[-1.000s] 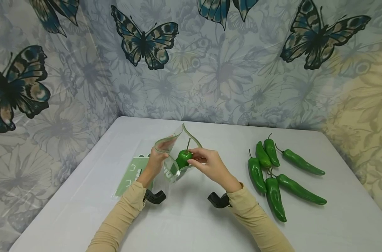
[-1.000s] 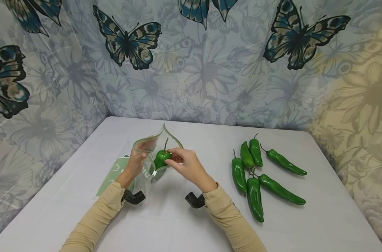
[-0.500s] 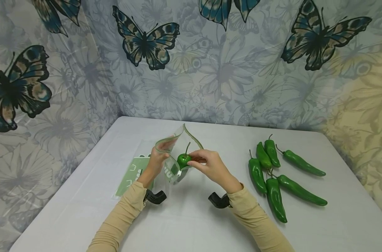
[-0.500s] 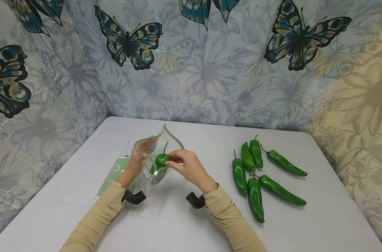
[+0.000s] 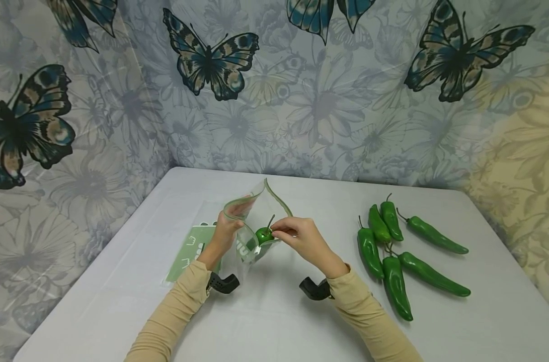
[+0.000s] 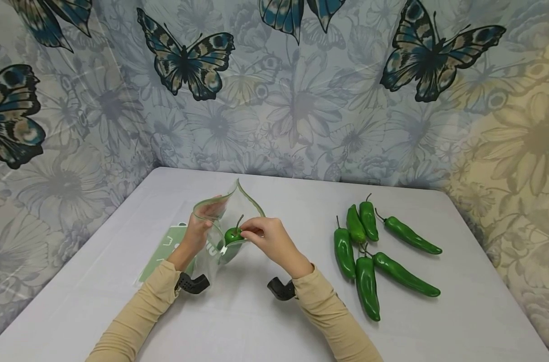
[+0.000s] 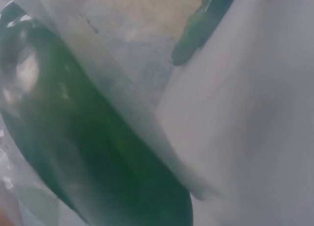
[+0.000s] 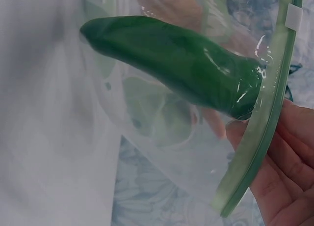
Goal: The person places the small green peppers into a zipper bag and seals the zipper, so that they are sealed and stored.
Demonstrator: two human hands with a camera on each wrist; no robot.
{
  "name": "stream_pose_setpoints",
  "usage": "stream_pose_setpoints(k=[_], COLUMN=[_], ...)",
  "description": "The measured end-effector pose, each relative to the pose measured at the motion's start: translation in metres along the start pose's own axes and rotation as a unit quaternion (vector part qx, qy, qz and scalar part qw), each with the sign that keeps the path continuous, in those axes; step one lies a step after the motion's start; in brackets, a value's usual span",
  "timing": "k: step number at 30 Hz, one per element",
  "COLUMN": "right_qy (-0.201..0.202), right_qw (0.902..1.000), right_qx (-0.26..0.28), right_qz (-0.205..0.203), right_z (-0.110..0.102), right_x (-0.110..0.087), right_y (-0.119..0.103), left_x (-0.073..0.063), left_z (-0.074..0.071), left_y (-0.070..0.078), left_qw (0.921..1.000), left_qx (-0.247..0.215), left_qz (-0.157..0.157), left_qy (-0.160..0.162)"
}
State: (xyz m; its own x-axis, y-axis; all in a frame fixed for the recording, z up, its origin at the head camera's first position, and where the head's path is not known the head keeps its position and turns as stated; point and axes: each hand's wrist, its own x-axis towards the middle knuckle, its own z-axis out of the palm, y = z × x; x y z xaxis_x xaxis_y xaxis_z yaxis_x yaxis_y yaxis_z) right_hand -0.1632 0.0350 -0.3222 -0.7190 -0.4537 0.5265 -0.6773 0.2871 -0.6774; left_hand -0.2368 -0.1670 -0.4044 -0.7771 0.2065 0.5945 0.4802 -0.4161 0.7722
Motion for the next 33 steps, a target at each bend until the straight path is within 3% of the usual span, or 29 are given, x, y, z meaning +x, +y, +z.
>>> stream_pose_setpoints(k=[9,17,33], right_qy=[0.017,0.043,0.047], right_qw=[0.9998,0.9986,0.9983], right_qx=[0.006,0.017,0.021], right_qz=[-0.005,-0.027,-0.027], right_z=[0.0001,-0.0007,-0.0046], right_x=[-0.0001,-0.0005,0.0008], right_y=[0.0005,0.0021,0.0005], left_x=[0.0006,0.0015,0.0013], left_z=[-0.0008,-0.0005,-0.0003], left_y=[-0.0006,0.0011,0.0003], left_qw=[0.9998,0.9999,0.9999], left_qx=[-0.012,-0.009,0.013], left_qz=[0.014,0.002,-0.005], left_qy=[-0.007,0.004,0.003])
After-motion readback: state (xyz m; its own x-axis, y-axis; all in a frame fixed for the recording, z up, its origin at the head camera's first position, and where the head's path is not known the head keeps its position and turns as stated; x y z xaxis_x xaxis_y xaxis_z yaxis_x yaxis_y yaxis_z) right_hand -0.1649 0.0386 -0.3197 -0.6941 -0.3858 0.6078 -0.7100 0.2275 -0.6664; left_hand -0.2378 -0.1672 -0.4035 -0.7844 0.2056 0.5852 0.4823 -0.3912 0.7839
